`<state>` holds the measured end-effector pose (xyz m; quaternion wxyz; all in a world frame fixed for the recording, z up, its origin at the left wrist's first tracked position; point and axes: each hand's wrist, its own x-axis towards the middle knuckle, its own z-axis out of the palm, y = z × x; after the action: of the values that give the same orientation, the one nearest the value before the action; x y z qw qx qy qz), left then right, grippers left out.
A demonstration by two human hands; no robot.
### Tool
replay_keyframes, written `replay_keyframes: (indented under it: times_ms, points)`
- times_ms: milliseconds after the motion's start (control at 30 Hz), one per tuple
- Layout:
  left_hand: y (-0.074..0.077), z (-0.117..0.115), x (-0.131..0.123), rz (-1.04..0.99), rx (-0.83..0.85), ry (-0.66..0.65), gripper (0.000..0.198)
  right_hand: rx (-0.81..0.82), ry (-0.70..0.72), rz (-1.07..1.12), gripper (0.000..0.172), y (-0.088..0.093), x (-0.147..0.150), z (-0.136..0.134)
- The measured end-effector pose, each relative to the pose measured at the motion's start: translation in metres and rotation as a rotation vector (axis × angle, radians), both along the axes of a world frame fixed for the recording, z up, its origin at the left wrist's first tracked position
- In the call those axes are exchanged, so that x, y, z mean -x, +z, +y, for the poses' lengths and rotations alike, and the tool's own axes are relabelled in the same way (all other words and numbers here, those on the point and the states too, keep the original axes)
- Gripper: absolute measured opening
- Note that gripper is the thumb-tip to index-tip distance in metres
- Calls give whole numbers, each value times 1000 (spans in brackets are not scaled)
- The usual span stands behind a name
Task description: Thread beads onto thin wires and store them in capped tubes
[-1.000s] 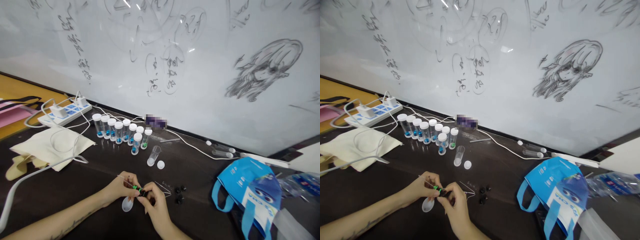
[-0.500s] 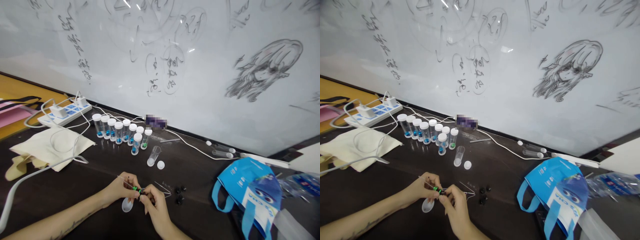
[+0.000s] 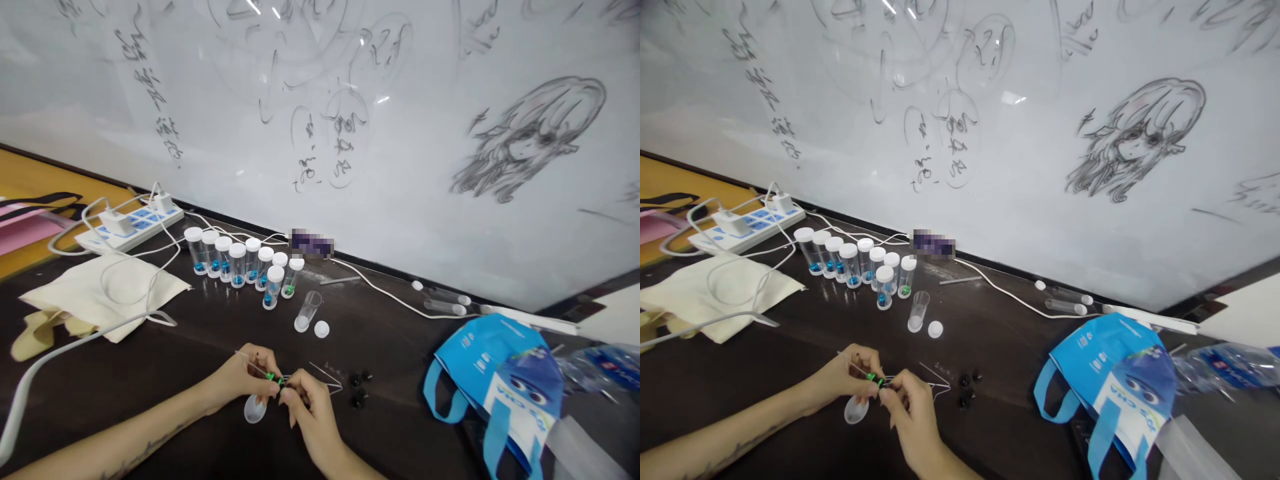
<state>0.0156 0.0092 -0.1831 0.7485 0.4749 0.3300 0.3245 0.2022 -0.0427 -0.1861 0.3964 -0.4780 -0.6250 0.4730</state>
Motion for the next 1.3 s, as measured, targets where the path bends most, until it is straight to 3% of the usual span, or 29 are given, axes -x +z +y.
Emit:
replay_keyframes:
  times_ms: [600,967,1167,1300]
  points:
    - [1,1,-2,-22,10,22,25,-25,20,-14,53,3,1,0]
    - [1,2,-2,-35,9,52,22,16,2,29,32,7,2,-1]
    - [1,2,-2,-18,3,49,22,2,16,1,42,6,2,-1]
    - [3,3,-1,-14,6,41,22,16,-10,51,39,5,2,-1]
